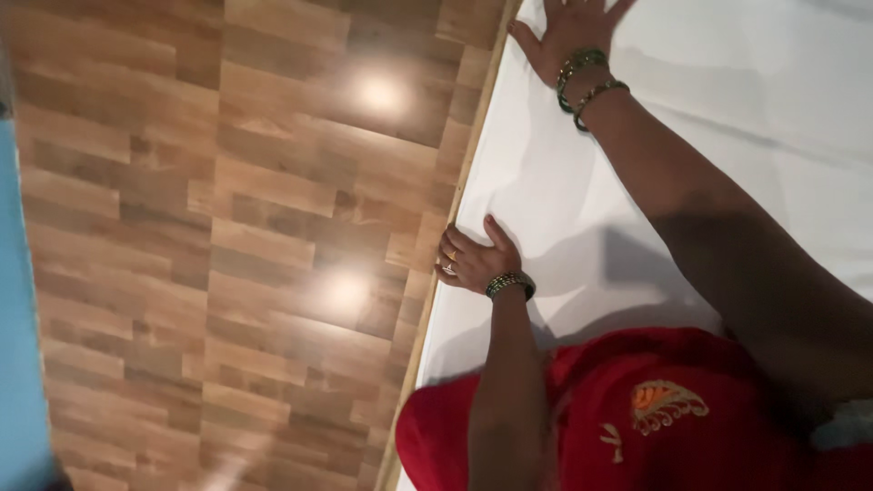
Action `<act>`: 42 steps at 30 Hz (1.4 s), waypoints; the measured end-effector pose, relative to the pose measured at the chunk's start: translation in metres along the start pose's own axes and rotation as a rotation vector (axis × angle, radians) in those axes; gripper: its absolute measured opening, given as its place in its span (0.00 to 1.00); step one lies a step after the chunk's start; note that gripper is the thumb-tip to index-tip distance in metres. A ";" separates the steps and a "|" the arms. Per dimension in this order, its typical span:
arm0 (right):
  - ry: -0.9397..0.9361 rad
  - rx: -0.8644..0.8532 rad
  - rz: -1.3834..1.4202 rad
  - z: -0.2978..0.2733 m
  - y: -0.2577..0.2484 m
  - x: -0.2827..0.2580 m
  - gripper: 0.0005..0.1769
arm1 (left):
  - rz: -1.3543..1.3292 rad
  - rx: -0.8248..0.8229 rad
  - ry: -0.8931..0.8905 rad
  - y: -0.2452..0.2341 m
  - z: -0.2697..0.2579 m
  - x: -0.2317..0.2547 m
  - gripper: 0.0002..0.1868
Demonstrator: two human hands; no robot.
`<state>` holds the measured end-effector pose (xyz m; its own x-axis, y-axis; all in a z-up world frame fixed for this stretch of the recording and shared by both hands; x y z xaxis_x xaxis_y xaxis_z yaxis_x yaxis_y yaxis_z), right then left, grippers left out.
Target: The person smooths a white bedsheet on a bed by hand, moving from the center to the edges and corners. They then tuck the sheet under the mattress along the sides to secure it.
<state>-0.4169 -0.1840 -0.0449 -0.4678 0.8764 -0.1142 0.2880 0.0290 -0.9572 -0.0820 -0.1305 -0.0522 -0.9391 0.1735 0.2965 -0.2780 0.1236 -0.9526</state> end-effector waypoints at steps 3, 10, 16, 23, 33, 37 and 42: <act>-0.017 0.108 -0.015 0.002 -0.007 -0.005 0.48 | 0.004 0.012 -0.003 0.003 0.000 0.000 0.37; -0.003 0.082 -0.002 0.007 -0.003 -0.004 0.53 | 0.072 -0.031 -0.015 -0.001 -0.004 0.002 0.39; -0.096 -0.255 0.061 0.007 -0.030 0.008 0.49 | 0.142 0.065 0.028 0.001 -0.006 0.006 0.39; -0.517 -0.408 -0.256 -0.028 -0.167 0.114 0.42 | 0.143 -0.066 -0.044 -0.012 -0.009 0.008 0.40; 0.062 -0.019 0.171 -0.123 -0.054 0.458 0.38 | 0.310 -0.207 0.560 0.065 -0.040 0.121 0.45; 0.083 0.113 0.093 -0.123 -0.008 0.484 0.40 | 0.269 -0.512 0.891 0.100 -0.076 0.274 0.43; 0.117 0.157 0.154 -0.107 -0.015 0.478 0.39 | 0.258 -0.410 0.864 0.099 -0.043 0.356 0.42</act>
<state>-0.5553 0.2859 -0.0568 -0.3257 0.9147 -0.2392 0.2107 -0.1764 -0.9615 -0.4348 -0.0141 -0.0384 -0.4461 0.8754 0.1860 0.1587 0.2819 -0.9462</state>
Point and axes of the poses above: each hand's wrist, its own z-axis towards the middle knuckle, its own y-axis out of the palm, x = y × z, the point moved 5 cm from there along z, towards the middle knuckle, and after that the axes turned 8 degrees about y, right-handed, at the moved point
